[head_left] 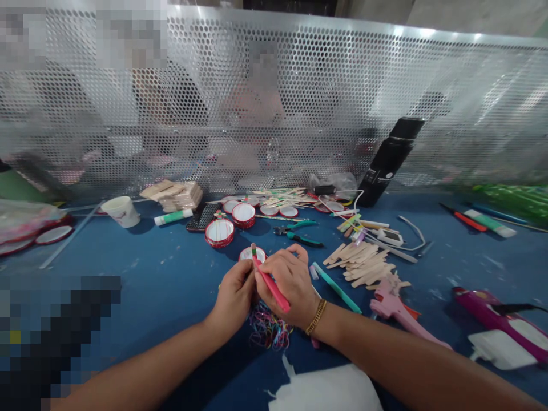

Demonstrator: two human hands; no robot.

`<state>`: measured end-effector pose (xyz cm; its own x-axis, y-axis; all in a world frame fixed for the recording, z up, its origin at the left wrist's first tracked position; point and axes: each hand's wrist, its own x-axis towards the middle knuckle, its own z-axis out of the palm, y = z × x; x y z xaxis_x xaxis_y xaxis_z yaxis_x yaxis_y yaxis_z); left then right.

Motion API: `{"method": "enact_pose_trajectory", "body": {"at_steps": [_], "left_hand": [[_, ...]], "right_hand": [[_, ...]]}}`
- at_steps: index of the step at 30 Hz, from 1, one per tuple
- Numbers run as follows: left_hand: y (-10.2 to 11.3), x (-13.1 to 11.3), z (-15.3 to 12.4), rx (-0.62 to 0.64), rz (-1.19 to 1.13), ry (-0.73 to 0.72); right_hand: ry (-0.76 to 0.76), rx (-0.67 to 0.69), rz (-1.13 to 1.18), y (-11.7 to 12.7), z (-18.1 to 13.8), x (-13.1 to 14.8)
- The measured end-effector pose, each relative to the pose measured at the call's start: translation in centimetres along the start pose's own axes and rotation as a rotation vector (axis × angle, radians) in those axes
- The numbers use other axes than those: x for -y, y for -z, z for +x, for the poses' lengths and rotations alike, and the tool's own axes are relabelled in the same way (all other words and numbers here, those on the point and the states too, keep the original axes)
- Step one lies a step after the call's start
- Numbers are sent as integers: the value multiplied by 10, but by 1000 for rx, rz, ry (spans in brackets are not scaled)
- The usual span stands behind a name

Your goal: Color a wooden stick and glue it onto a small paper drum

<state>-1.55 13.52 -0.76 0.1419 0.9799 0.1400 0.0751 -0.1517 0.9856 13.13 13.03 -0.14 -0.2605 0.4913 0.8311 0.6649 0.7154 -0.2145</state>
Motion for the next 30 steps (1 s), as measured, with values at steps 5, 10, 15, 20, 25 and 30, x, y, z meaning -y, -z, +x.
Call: {"method": "enact_pose_trajectory", "body": {"at_steps": [5,10,15,20,25,30], "left_hand": [[0,-3,-1,10,5,6],[-1,0,0,2,-18,9],[0,0,1,-16,13,-21],[0,-1,0,9,-4,7],[0,1,1,3,2,1],[0,1,1,6,10,-4]], "right_hand": [[-4,-21,-5,2,2,2],[18,-19,11,3,2,2],[5,1,13,1,1,1],[-9,-2,-8,1,1,2],[-36,-15,-27,3,2,2],[-8,-21,-13,3,2,1]]}}
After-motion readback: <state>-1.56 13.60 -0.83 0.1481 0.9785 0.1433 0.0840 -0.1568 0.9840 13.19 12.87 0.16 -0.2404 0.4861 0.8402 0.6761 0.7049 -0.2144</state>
